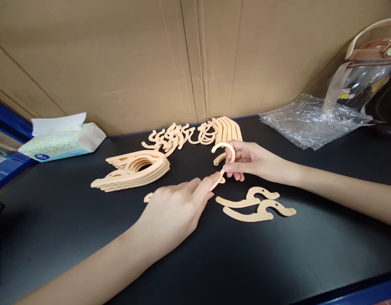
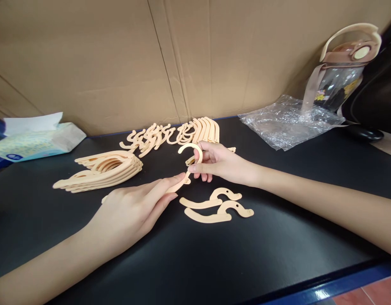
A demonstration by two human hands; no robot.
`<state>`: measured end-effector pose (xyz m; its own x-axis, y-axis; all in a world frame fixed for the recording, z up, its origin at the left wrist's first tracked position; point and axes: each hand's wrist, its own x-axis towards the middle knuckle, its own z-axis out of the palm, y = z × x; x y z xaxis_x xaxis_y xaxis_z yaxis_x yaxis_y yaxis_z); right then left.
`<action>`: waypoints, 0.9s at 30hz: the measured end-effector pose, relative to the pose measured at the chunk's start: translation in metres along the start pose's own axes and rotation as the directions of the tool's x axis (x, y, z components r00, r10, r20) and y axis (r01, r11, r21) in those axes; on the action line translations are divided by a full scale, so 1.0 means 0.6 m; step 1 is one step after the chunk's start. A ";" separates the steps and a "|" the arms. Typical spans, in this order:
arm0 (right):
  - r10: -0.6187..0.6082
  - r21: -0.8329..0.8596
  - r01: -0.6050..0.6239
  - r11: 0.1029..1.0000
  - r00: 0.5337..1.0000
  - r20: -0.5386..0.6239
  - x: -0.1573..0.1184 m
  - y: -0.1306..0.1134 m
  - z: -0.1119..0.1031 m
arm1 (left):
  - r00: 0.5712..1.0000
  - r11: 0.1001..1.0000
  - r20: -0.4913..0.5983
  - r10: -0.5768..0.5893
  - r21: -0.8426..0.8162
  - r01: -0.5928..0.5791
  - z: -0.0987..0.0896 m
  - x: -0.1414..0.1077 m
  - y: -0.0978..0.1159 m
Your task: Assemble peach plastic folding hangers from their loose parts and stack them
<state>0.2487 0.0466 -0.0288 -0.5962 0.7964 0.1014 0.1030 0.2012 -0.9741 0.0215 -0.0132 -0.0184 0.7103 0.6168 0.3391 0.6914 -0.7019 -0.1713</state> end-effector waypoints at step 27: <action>-0.122 -0.387 0.060 0.920 0.983 -0.136 -0.016 -0.015 0.014 | 0.982 0.991 0.150 -0.117 -0.051 0.126 -0.003 0.004 -0.005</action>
<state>0.2466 0.0322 -0.0230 -0.4902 0.8362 0.2461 0.3672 0.4542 -0.8117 0.0210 -0.0099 -0.0155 0.6361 0.7413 0.2143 0.7678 -0.6358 -0.0795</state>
